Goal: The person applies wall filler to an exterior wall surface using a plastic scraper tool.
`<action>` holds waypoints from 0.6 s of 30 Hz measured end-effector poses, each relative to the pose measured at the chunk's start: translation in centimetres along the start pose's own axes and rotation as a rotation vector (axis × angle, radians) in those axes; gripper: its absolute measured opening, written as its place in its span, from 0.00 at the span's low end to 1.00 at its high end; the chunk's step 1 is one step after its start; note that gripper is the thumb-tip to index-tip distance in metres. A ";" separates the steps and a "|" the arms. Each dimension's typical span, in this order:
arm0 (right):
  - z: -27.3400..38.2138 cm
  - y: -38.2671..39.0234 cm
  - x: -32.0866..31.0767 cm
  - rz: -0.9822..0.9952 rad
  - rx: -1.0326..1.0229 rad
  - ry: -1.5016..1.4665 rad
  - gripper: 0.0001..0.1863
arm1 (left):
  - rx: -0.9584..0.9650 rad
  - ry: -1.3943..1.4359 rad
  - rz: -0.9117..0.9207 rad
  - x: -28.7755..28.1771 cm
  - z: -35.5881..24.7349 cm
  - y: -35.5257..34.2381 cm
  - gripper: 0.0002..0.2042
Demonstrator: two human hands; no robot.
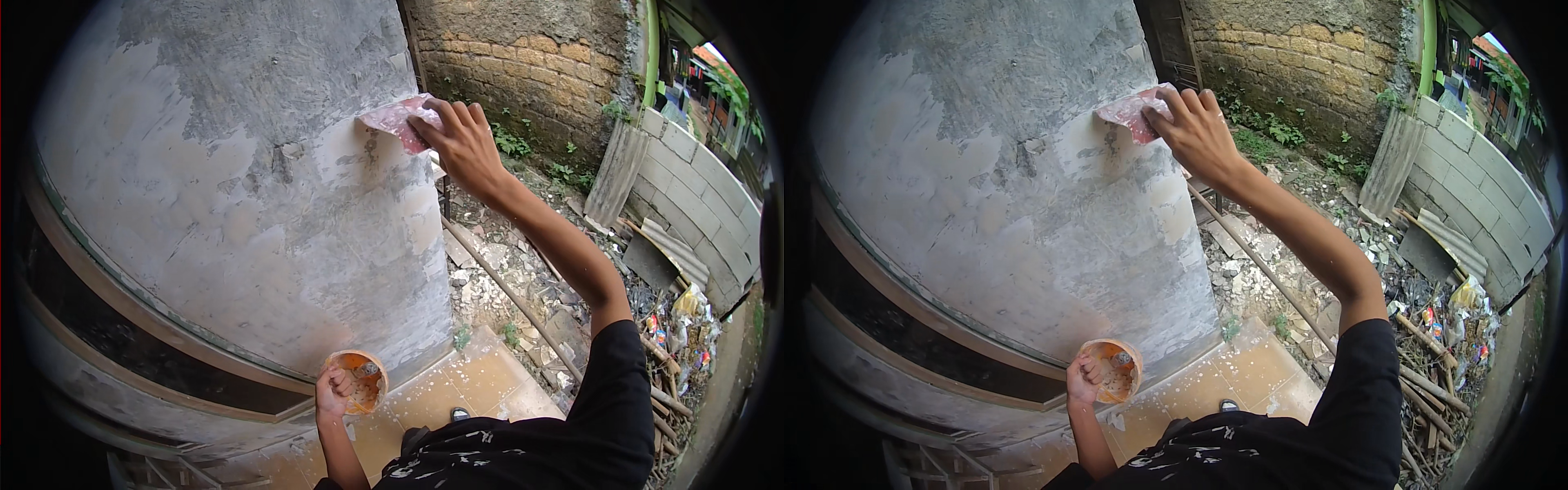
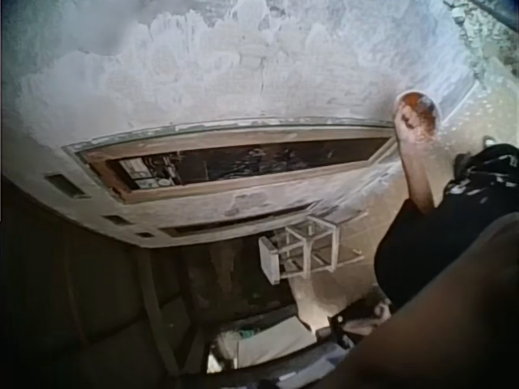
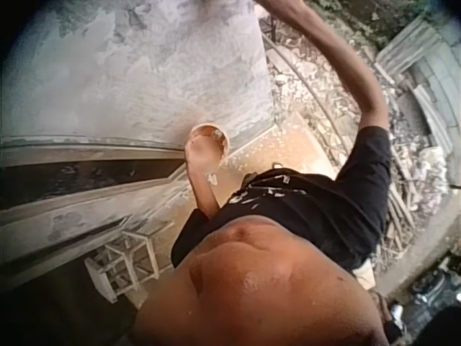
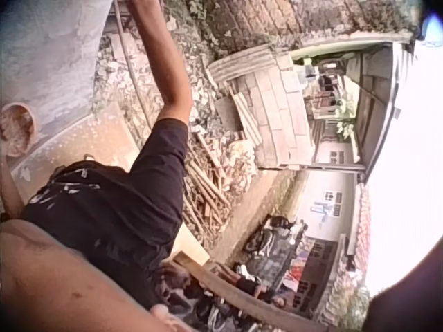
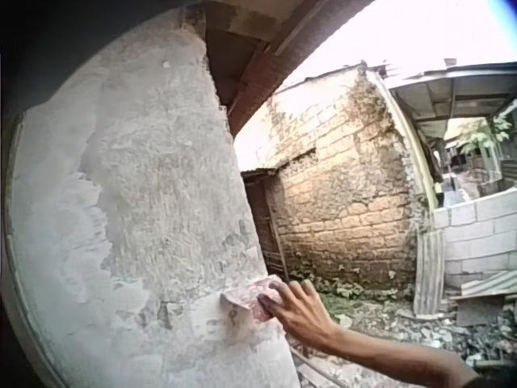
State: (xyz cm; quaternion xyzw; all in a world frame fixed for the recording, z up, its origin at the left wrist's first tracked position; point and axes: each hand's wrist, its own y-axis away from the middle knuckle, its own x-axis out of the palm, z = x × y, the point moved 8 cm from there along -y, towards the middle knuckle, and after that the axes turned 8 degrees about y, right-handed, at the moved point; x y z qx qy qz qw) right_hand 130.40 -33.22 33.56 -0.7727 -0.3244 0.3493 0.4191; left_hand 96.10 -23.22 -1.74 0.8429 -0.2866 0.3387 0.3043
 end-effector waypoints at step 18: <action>-2.3 0.3 -0.1 0.096 -0.123 -0.049 0.15 | -0.019 -0.037 0.023 1.3 0.4 0.1 0.05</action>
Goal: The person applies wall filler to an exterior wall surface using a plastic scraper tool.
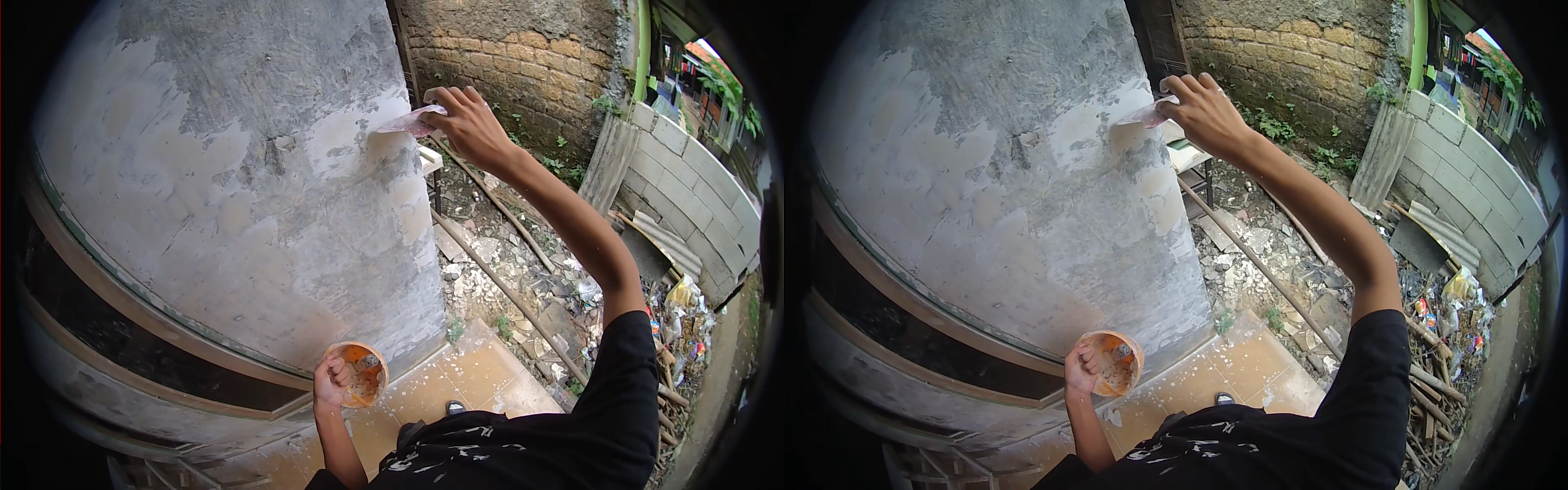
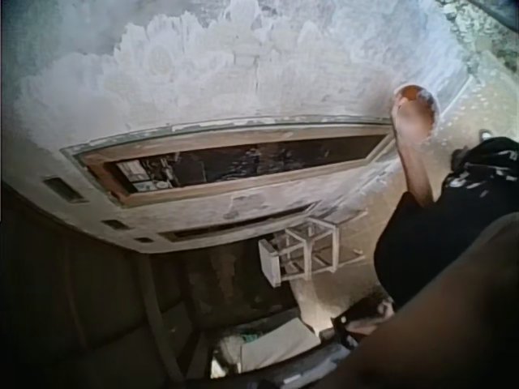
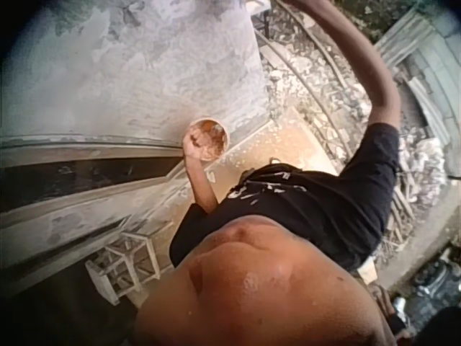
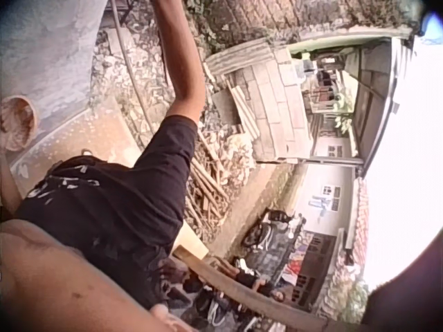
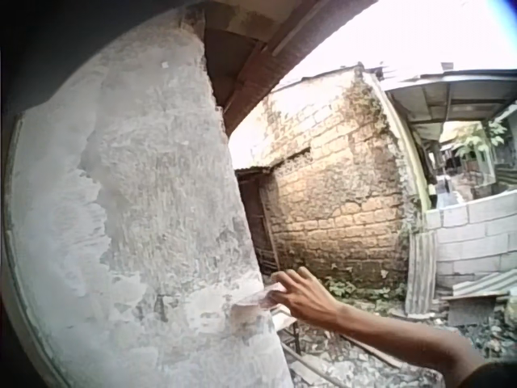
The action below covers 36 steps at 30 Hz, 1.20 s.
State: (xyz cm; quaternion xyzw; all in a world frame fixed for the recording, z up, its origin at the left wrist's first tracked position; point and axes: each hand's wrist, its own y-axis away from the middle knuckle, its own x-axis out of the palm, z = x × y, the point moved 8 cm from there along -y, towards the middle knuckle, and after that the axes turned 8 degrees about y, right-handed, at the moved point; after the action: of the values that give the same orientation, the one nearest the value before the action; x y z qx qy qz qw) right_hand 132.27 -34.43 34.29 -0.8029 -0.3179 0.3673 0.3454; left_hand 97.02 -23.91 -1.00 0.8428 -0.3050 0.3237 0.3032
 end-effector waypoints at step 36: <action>-4.6 -13.2 -5.0 0.076 0.003 -0.125 0.09 | 0.050 0.025 -0.044 -0.5 -0.5 0.7 0.05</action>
State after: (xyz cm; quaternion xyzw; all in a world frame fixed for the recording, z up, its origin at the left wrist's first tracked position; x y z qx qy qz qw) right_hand 129.95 -32.28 48.82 -0.7894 -0.3075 0.4302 0.3118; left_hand 96.04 -23.85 -0.84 0.8524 -0.2746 0.3350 0.2928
